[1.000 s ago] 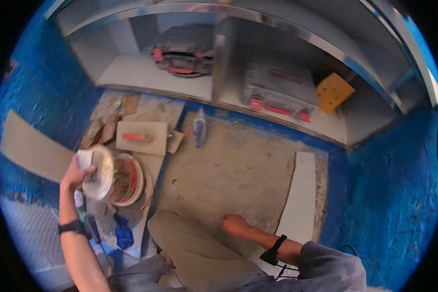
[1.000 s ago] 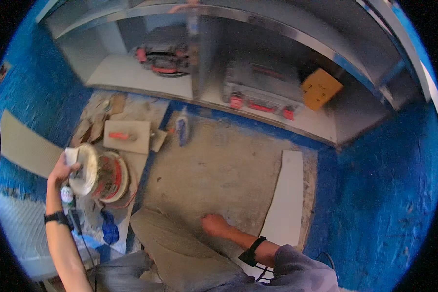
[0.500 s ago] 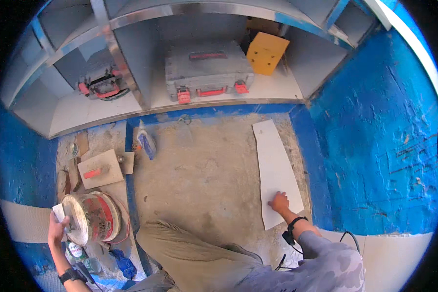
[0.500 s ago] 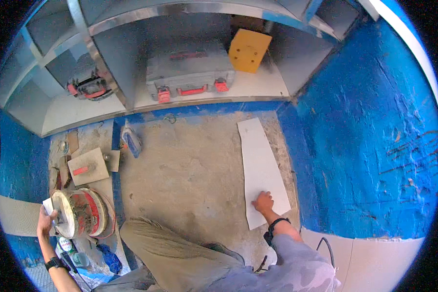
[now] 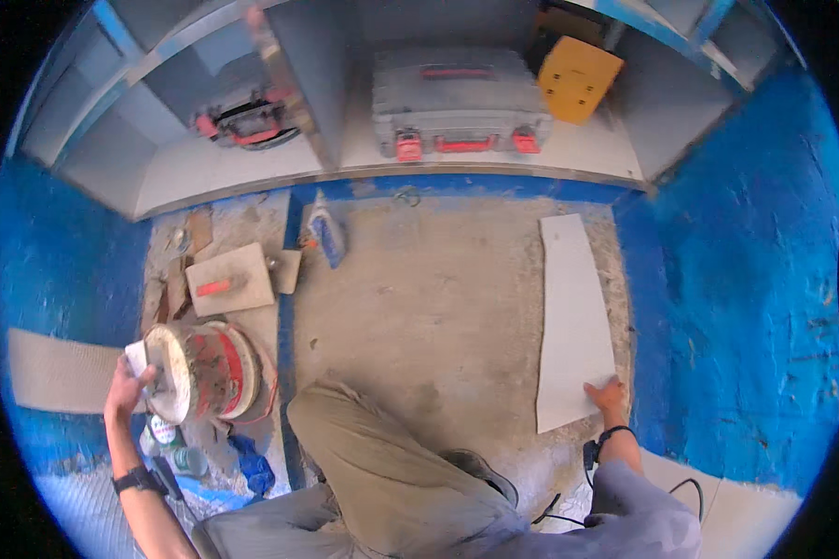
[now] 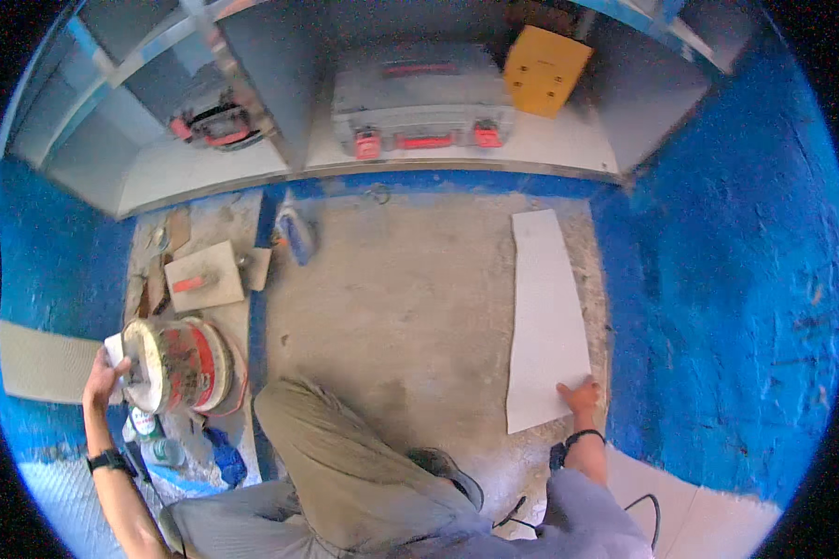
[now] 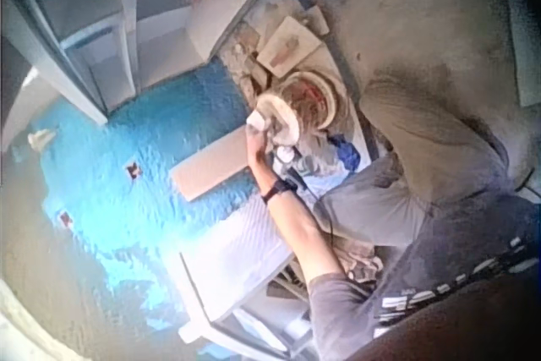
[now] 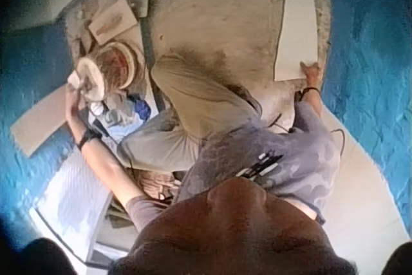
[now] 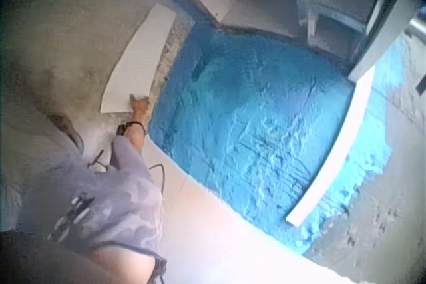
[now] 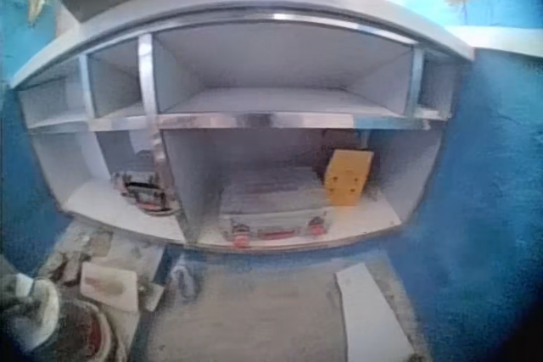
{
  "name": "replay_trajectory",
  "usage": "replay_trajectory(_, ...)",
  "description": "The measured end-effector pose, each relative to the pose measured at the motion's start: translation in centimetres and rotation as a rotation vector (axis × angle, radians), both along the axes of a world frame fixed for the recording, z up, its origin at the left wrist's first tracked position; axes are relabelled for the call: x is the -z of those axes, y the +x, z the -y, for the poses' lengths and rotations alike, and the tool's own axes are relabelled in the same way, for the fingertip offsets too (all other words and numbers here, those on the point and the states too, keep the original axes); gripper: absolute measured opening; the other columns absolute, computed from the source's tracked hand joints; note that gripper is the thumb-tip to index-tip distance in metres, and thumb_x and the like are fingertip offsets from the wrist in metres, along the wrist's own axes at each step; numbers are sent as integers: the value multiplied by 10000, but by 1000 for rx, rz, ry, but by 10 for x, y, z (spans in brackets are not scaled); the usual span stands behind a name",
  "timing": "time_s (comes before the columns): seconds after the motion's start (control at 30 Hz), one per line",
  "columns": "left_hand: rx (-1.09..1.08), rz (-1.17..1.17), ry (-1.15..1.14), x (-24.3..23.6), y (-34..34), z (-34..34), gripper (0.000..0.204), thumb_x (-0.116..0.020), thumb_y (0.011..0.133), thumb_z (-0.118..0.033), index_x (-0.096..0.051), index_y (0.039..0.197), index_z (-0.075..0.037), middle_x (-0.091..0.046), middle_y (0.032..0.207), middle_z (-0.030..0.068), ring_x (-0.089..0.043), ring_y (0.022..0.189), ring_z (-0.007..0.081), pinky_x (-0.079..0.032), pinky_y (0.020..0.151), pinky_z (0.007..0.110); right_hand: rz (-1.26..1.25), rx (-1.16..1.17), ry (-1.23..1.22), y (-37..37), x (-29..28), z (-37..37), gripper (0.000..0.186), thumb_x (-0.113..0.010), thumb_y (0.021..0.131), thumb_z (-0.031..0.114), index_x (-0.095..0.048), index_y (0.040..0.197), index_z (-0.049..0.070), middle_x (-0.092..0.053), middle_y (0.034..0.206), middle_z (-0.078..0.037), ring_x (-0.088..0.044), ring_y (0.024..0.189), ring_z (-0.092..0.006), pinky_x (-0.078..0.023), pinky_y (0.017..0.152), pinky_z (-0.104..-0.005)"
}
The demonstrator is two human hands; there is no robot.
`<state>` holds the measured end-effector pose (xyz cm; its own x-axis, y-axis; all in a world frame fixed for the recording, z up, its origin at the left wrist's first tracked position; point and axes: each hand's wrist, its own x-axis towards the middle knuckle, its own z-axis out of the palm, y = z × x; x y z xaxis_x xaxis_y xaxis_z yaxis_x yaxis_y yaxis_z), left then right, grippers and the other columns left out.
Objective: The recorder gathers materials and repairs/installs a section of white tile baseboard in a renovation area.
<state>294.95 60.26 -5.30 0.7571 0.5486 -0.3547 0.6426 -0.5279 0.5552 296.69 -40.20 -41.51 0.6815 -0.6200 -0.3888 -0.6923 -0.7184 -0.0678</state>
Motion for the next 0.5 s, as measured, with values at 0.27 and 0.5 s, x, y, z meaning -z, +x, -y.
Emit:
replay_trajectory(0.27,-35,-47,63,-15,24,40,746,-797,793,-235,-415,1351,81,-614,1222,189,-602,1114,277,-469,971,389,56,-111,195,19,-17,29,975,-932,527,385,-514,1259,-106,-637,1187,-251,-631,1086,-356,-490,976,-386)
replay_trajectory(0.5,14,-299,714,-4,50,55,958,-857,691,-355,-358,1430,-4,-471,1405,221,-527,1238,360,-429,1021,465,202,153,583,-31,-22,23,578,-588,942,434,-624,1185,-89,-669,1146,-173,-632,1004,-248,-486,910,-350)
